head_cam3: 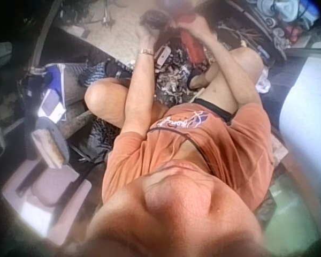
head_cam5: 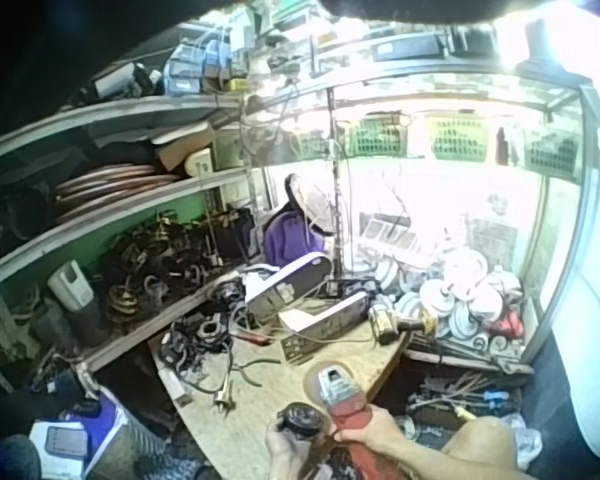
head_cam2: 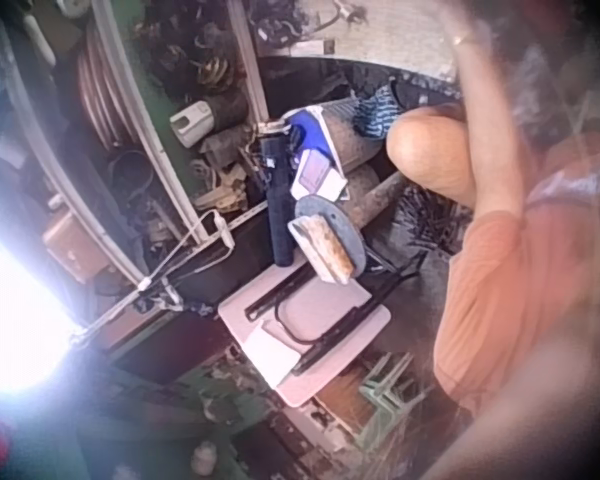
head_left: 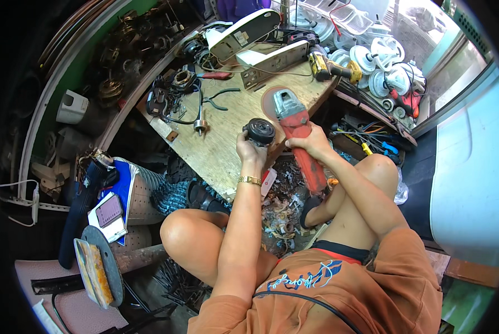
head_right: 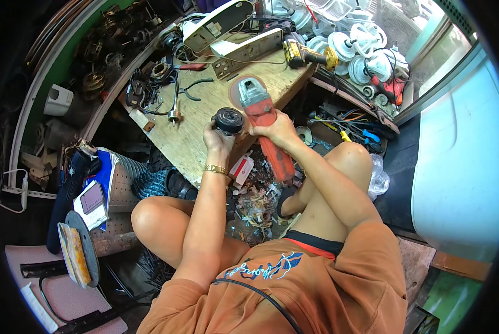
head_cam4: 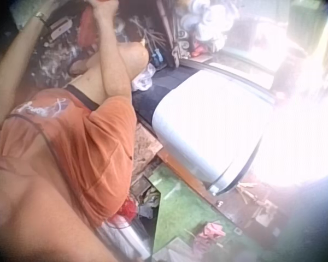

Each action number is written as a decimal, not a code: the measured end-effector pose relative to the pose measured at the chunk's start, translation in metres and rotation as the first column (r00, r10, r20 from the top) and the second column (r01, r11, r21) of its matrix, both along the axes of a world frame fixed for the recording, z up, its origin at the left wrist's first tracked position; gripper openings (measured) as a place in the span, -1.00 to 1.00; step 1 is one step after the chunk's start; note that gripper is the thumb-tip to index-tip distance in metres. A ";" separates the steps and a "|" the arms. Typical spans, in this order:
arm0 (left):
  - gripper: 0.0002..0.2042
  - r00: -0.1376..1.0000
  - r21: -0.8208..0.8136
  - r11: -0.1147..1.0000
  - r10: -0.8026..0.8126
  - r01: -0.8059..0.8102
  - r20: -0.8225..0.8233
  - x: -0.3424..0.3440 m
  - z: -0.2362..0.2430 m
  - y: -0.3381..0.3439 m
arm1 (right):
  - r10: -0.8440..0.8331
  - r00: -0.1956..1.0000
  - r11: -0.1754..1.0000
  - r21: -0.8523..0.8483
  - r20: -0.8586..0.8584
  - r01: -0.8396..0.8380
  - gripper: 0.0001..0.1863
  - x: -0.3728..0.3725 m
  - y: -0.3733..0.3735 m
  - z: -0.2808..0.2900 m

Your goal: The person uses a red power grinder to smooth the surface of a metal component, then uses a screwdriver to work on a central hub of a machinery part.

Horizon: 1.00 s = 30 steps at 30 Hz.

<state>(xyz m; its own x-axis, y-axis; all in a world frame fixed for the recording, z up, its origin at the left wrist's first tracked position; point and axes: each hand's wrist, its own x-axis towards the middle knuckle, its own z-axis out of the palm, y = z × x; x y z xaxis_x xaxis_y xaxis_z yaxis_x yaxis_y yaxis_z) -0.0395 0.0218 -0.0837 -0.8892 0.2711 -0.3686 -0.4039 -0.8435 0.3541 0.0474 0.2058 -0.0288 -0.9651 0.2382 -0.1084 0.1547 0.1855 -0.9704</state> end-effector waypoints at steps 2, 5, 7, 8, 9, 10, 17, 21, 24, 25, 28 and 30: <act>-0.63 0.998 -0.038 0.999 -0.020 0.018 -0.064 -0.005 -0.009 0.000 | -0.029 0.999 0.997 -0.065 0.022 0.030 -0.26 0.000 0.008 0.004; -0.56 0.990 -0.112 0.994 -0.024 0.008 -0.140 -0.011 -0.009 -0.003 | -0.005 1.000 1.000 0.002 0.020 0.005 -0.27 -0.001 0.014 0.001; -0.52 0.988 -0.122 0.992 0.021 -0.040 -0.153 -0.010 -0.006 -0.003 | 0.011 1.000 0.998 0.057 0.024 -0.012 -0.26 0.001 0.013 -0.002; -0.50 0.986 -0.141 0.989 0.016 -0.039 -0.164 -0.010 -0.005 -0.003 | 0.019 0.999 0.996 0.085 0.026 -0.022 -0.25 0.002 0.012 -0.003; -0.51 0.985 -0.164 0.986 0.000 -0.029 -0.174 -0.009 -0.002 0.000 | 0.017 1.000 0.994 0.110 0.017 -0.018 -0.24 0.002 0.013 -0.007; -0.51 0.983 -0.187 0.982 -0.016 -0.019 -0.184 -0.009 0.000 0.004 | 0.014 1.000 0.991 0.136 0.008 -0.015 -0.24 0.002 0.014 -0.010; -0.52 0.986 -0.247 0.968 0.012 -0.053 -0.163 -0.003 0.008 0.002 | 0.023 1.000 0.995 0.093 0.016 -0.024 -0.22 0.001 0.003 -0.004; -0.52 0.988 -0.272 0.962 -0.003 -0.038 -0.152 0.001 0.017 0.010 | 0.010 1.000 0.991 0.135 0.017 -0.013 -0.22 0.001 0.010 -0.012; -0.52 0.989 -0.278 0.960 -0.002 -0.039 -0.146 0.000 0.018 0.008 | 0.018 0.999 0.992 0.125 0.030 -0.022 -0.21 0.001 0.007 -0.009; -0.52 0.990 -0.279 0.960 -0.005 -0.036 -0.142 0.000 0.018 0.009 | 0.018 1.000 0.992 0.121 0.025 -0.021 -0.20 0.001 0.008 -0.009; -0.50 0.986 -0.270 0.963 -0.029 -0.016 -0.162 -0.001 0.016 0.008 | 0.024 0.999 0.992 0.122 0.023 -0.026 -0.19 0.002 0.008 -0.007; -0.50 0.983 -0.271 0.963 -0.043 -0.007 -0.180 -0.001 0.014 0.007 | 0.028 0.999 0.992 0.121 0.026 -0.031 -0.19 0.002 0.007 -0.005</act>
